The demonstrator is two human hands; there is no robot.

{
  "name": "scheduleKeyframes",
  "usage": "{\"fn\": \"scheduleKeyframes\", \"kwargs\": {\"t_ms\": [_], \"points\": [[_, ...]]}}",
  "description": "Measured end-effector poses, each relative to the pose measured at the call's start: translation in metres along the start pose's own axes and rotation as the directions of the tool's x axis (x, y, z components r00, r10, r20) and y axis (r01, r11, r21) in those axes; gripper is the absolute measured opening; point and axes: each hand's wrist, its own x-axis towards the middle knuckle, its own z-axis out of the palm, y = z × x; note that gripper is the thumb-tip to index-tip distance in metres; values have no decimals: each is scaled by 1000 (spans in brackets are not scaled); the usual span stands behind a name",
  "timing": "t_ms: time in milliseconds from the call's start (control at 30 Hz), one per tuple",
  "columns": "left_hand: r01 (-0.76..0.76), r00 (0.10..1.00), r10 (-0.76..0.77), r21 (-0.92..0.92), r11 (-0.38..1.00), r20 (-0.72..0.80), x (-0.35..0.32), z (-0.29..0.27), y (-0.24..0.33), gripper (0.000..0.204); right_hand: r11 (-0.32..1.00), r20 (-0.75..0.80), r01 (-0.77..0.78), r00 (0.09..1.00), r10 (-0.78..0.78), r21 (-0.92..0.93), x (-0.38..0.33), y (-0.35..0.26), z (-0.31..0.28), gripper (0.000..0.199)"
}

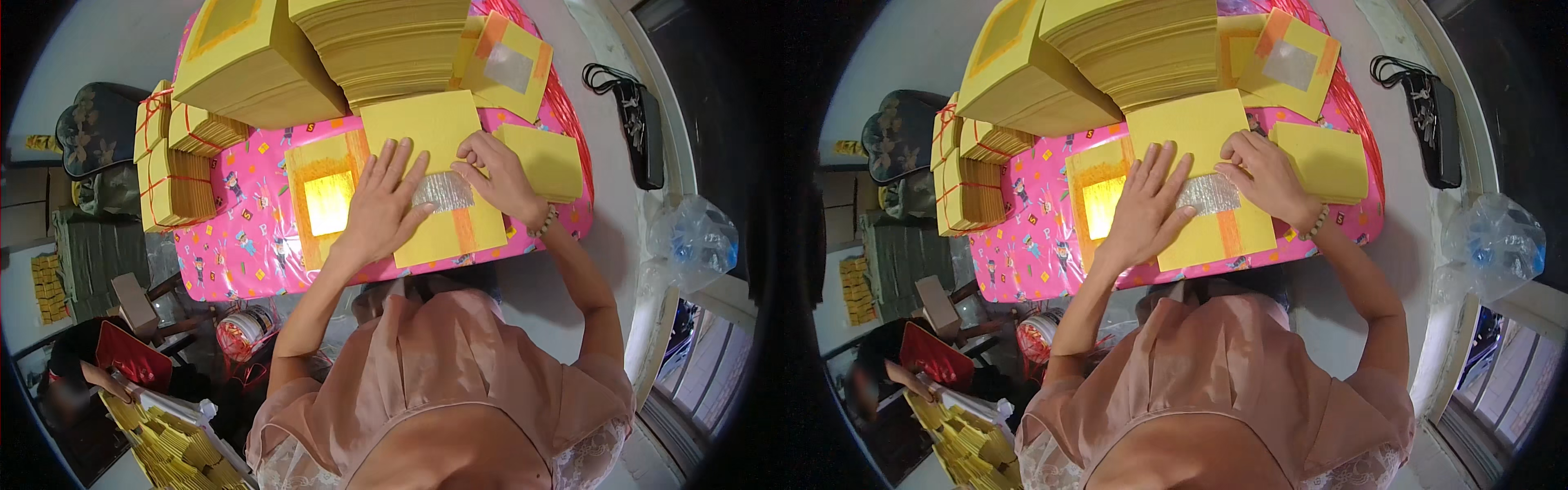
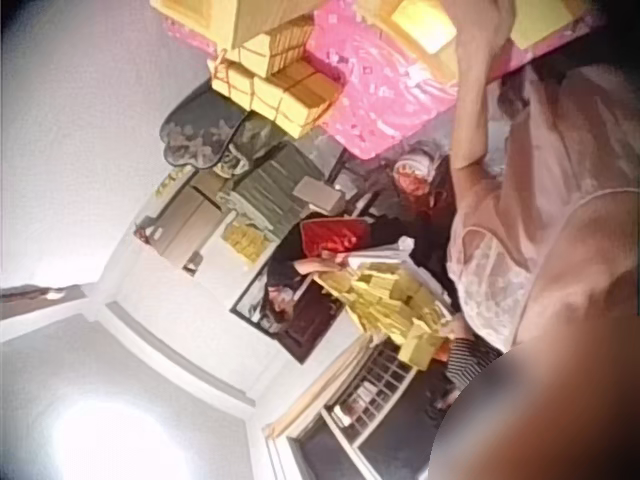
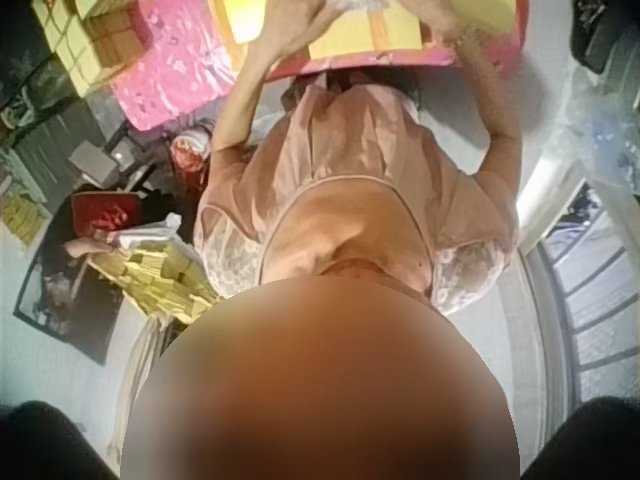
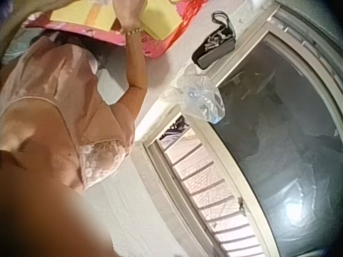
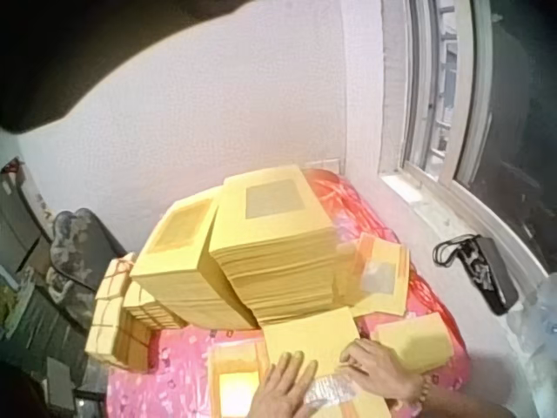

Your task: Organizing, stacking, and tying bundles of yellow Joss paper with red string.

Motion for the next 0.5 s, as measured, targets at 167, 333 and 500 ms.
{"fn": "scheduleKeyframes", "kwargs": {"t_ms": [167,333,500], "points": [[16,999,-16,3,1000,47,-3,-1,-2,66,999,-11,11,1000,-10,52,-1,6,5,16],[24,999,-23,-25,999,43,-4,2,-4,65,977,-36,138,989,-146,-164,-2,5,8,17],[12,1000,-10,-65,998,28,-4,3,-6,64,992,9,63,998,-62,-107,-4,1,2,20]]}}
